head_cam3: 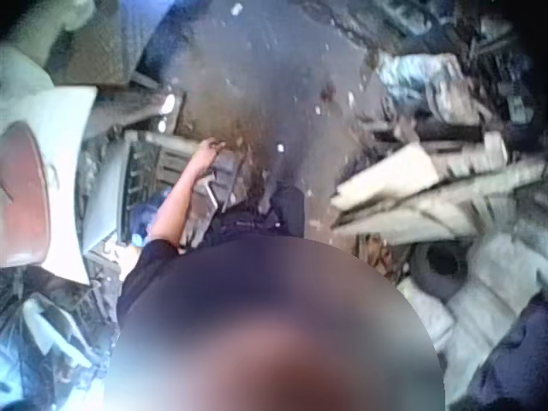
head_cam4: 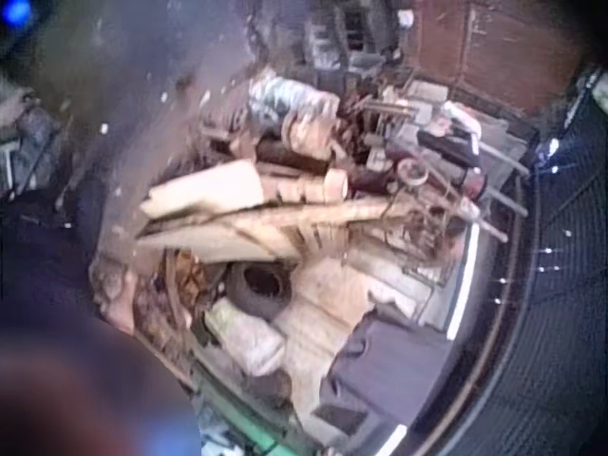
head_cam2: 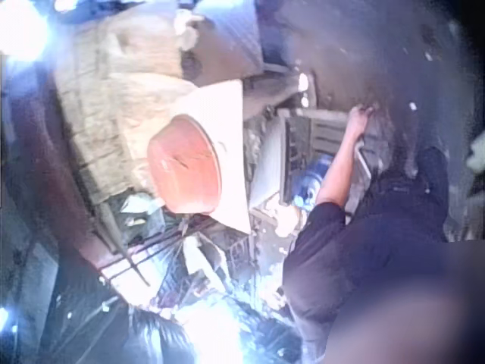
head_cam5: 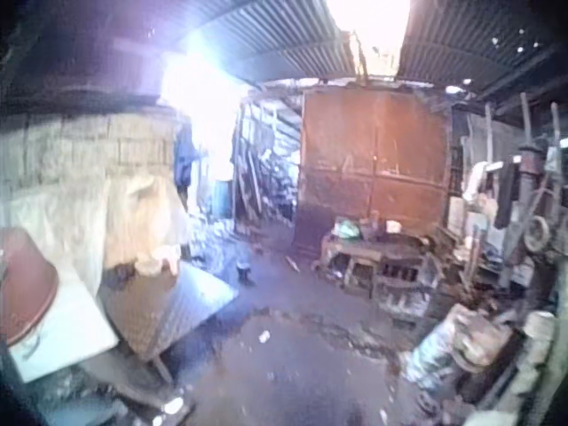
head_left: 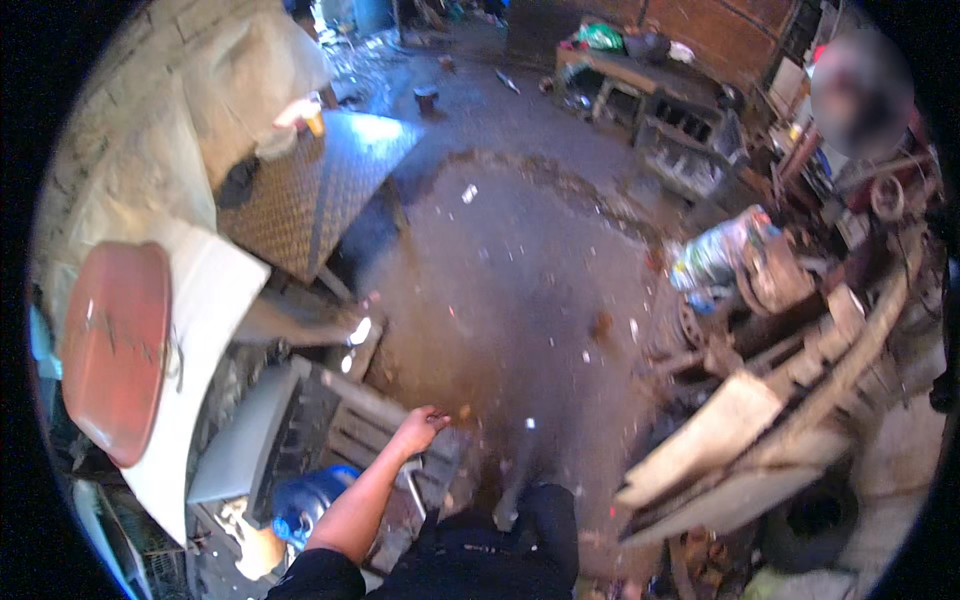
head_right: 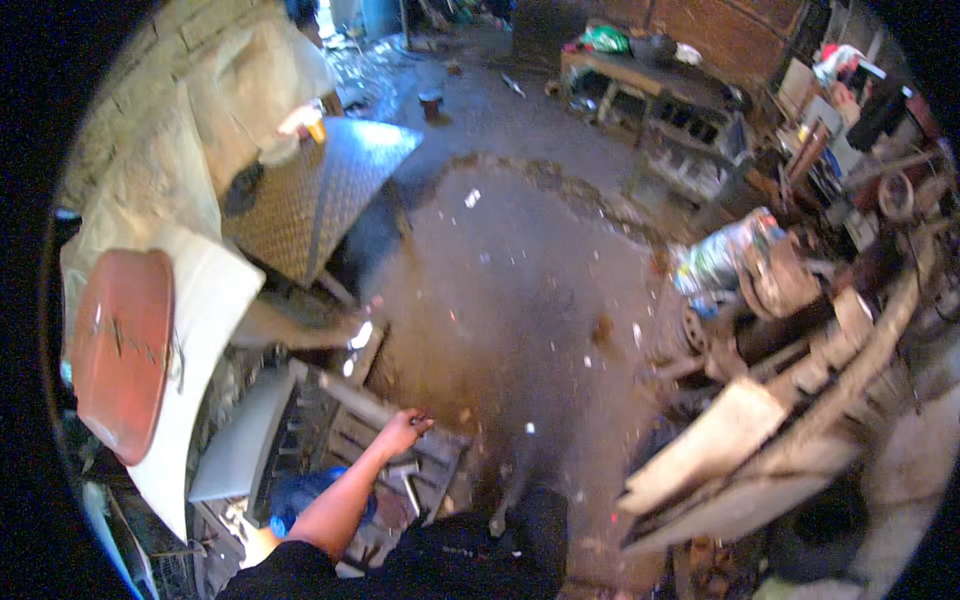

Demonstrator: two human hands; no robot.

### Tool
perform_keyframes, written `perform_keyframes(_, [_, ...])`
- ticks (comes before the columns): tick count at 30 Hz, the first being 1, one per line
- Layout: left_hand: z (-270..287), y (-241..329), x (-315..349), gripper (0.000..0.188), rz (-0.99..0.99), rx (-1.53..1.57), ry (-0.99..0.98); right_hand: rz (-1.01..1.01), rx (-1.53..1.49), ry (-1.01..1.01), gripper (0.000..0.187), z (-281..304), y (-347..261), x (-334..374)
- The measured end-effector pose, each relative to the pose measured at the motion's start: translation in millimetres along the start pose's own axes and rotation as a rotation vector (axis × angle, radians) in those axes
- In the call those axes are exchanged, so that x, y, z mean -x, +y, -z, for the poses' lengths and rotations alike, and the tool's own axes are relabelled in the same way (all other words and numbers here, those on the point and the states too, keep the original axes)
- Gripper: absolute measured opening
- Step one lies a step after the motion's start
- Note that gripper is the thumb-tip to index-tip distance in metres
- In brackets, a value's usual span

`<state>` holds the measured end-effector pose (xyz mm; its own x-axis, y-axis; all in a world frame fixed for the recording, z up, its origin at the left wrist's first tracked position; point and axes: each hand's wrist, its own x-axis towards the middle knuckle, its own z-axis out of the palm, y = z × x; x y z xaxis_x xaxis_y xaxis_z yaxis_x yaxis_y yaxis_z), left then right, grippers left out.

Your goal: The person scrubs a cylinder head with a brush in a basin of dark liquid, then rinses it with a hose. They walk through a workshop, dry their hands with a cloth, and wipe the cylinder head with the cloth. Another person is seen working on a separate cylinder head nearby.

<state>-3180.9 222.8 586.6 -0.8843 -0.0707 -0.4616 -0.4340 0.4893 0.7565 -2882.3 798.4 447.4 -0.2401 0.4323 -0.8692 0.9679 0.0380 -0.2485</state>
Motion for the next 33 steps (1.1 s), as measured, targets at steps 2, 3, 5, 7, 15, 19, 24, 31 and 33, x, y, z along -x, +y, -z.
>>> perform_keyframes(2, [36.8,28.5,-66.1,0.035,0.136,-0.037,0.119,-0.014,0.013,0.005,0.042,6.1,-91.5,-32.3])
perform_keyframes(3, [48.2,28.7,-101.2,0.037,0.195,0.081,0.155,0.011,0.021,0.005,0.040,9.6,-145.9,-49.7])
perform_keyframes(5, [57.5,7.1,-168.4,0.036,0.162,-0.042,0.265,0.087,0.037,0.016,0.036,19.0,-256.2,-86.1])
perform_keyframes(7, [54.1,-25.7,-221.0,0.033,0.195,-0.230,0.307,0.189,0.041,0.035,0.032,29.0,-361.4,-120.3])
perform_keyframes(15, [41.9,37.2,-332.0,0.011,0.657,0.583,0.166,0.914,0.252,0.188,0.023,-3.9,-880.2,-159.1])
perform_keyframes(19, [63.5,39.8,-425.6,0.015,0.674,0.599,0.310,1.401,0.460,0.208,0.015,-87.6,-1131.2,-179.4])
perform_keyframes(24, [137.8,96.4,-599.9,0.046,0.772,0.540,0.237,0.951,0.165,-0.194,0.023,-193.2,-1304.9,-191.3])
perform_keyframes(31, [351.8,392.3,-922.3,0.048,0.195,0.871,0.194,0.447,0.078,-0.327,0.028,-278.1,-1449.2,-209.9])
perform_keyframes(33, [403.6,435.7,-1005.3,0.044,0.161,0.646,0.182,0.461,0.143,-0.323,0.026,-304.3,-1492.1,-256.7])
